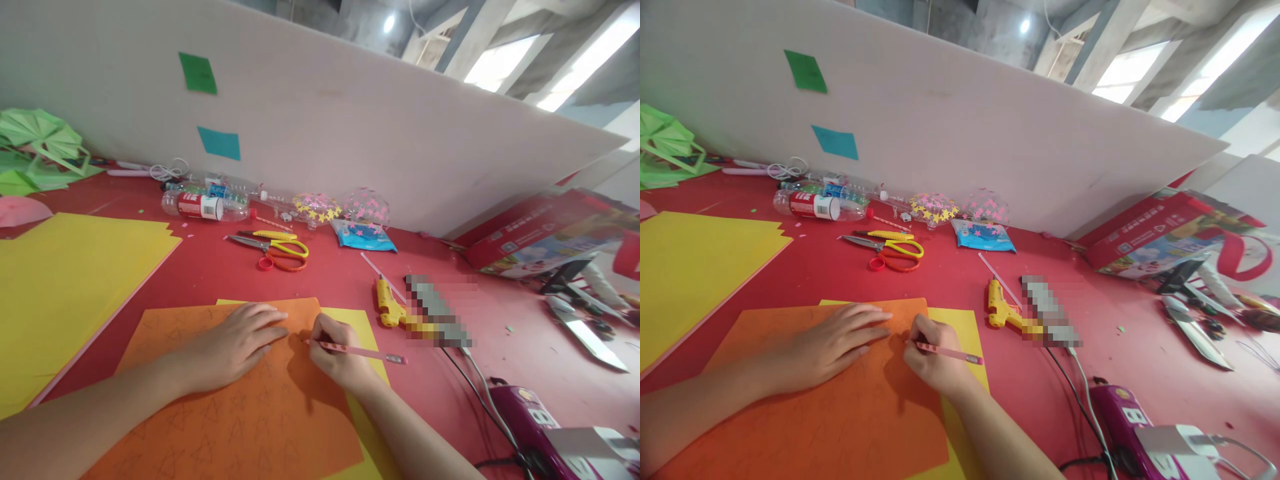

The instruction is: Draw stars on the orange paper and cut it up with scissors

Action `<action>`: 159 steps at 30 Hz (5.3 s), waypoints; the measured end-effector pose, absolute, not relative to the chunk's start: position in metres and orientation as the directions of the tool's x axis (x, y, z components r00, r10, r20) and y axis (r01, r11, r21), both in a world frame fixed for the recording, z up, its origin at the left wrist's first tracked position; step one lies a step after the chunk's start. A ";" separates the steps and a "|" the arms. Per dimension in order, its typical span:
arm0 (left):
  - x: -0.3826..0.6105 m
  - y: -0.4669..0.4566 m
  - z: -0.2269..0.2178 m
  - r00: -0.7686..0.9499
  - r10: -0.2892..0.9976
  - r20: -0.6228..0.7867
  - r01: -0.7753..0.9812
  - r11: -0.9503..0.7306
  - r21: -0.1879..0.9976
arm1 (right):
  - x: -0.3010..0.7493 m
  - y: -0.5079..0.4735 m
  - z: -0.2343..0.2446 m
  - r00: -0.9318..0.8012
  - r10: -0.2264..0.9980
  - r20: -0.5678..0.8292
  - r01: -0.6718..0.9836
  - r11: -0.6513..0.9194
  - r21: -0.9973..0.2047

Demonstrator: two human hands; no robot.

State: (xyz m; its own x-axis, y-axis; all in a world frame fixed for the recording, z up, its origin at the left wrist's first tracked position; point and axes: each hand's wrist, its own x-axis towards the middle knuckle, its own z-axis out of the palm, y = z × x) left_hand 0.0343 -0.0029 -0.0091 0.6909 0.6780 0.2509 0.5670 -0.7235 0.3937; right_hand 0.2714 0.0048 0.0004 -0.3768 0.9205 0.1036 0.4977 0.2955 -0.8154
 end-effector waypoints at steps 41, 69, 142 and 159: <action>0.030 0.002 -0.010 0.699 0.669 0.252 0.589 -0.739 0.326 | 0.274 0.009 0.000 -0.393 0.919 0.007 0.307 0.139 -0.942; 0.031 0.001 -0.007 0.694 0.683 0.229 0.594 -0.723 0.353 | 0.271 0.010 -0.004 -0.356 0.931 0.084 0.380 0.226 -0.897; 0.030 0.000 -0.007 0.699 0.670 0.249 0.584 -0.736 0.343 | 0.271 0.006 -0.002 -0.348 0.934 0.075 0.423 0.228 -0.877; 0.030 0.000 -0.008 0.696 0.669 0.258 0.584 -0.738 0.338 | 0.271 0.006 0.002 -0.293 0.950 0.107 0.458 0.238 -0.857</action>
State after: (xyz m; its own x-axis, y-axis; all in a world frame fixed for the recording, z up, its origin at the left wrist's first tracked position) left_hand 0.0300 0.0002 -0.0084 0.6965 0.6694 0.2585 0.5838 -0.7380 0.3383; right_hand 0.2713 0.0065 0.0021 -0.2932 0.9501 0.1068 0.4579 0.2376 -0.8567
